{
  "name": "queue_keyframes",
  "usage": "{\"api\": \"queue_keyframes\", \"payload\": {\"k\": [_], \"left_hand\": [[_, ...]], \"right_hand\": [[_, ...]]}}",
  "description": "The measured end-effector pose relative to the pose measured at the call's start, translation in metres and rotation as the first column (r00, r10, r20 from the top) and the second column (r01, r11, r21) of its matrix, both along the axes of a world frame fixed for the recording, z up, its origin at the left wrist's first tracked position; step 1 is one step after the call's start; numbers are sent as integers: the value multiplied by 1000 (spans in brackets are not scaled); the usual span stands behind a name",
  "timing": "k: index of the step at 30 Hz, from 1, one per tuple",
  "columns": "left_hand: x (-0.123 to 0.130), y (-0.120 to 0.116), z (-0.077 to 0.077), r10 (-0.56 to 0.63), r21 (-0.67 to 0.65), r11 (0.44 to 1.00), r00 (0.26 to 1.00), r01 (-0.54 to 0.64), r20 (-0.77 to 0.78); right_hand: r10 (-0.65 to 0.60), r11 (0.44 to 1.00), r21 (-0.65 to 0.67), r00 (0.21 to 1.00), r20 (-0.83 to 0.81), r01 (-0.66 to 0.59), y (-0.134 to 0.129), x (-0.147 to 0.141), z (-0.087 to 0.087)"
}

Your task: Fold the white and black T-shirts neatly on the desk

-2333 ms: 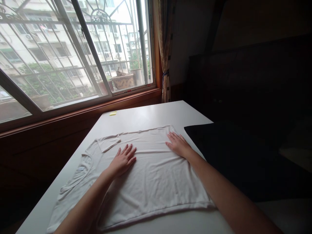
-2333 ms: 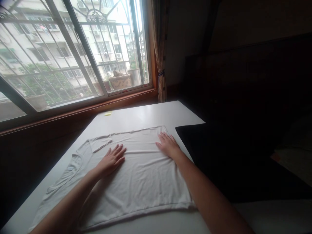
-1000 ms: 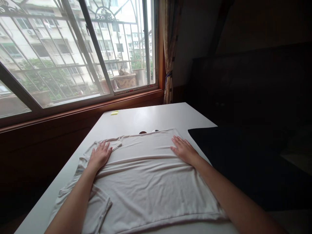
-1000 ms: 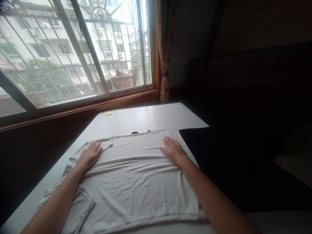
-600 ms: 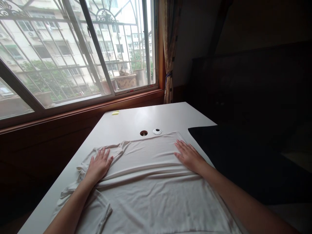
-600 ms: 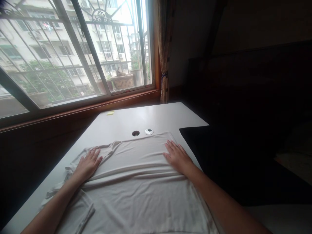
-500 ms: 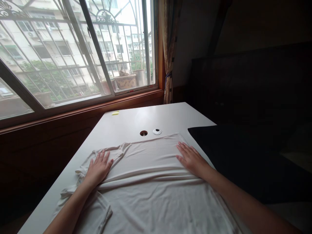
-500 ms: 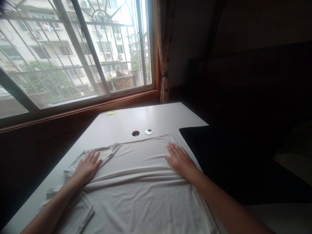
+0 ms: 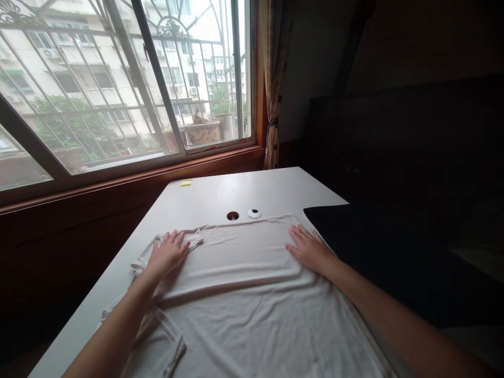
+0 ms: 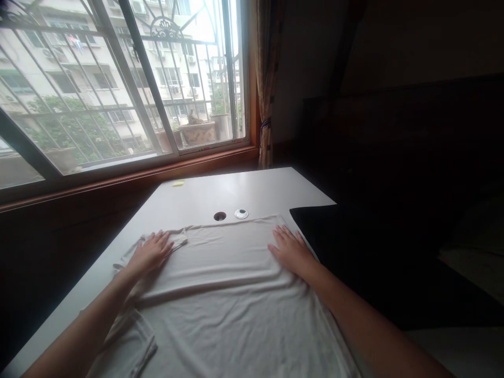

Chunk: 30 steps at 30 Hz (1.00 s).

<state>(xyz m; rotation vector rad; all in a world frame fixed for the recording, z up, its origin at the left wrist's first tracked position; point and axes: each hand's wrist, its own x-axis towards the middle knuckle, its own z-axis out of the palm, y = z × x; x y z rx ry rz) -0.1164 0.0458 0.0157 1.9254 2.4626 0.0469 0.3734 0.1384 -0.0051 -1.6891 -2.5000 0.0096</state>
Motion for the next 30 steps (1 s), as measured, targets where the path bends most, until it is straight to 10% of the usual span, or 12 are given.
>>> {"api": "queue_keyframes", "payload": {"k": [10,18,30], "left_hand": [[11,30,-7,43,68,997,999,-45,30],[-7,38,-11,33,39,999,999,-34,20],[-15,47,-13,39,22,999,999,-39,13]], "right_hand": [[166,985,-33,981,-103,-170,4,-120,25],[328,925,-133,924,-198,-357,8,-210,13],[35,990,-138,998,-51,-42,82,-102,1]]}}
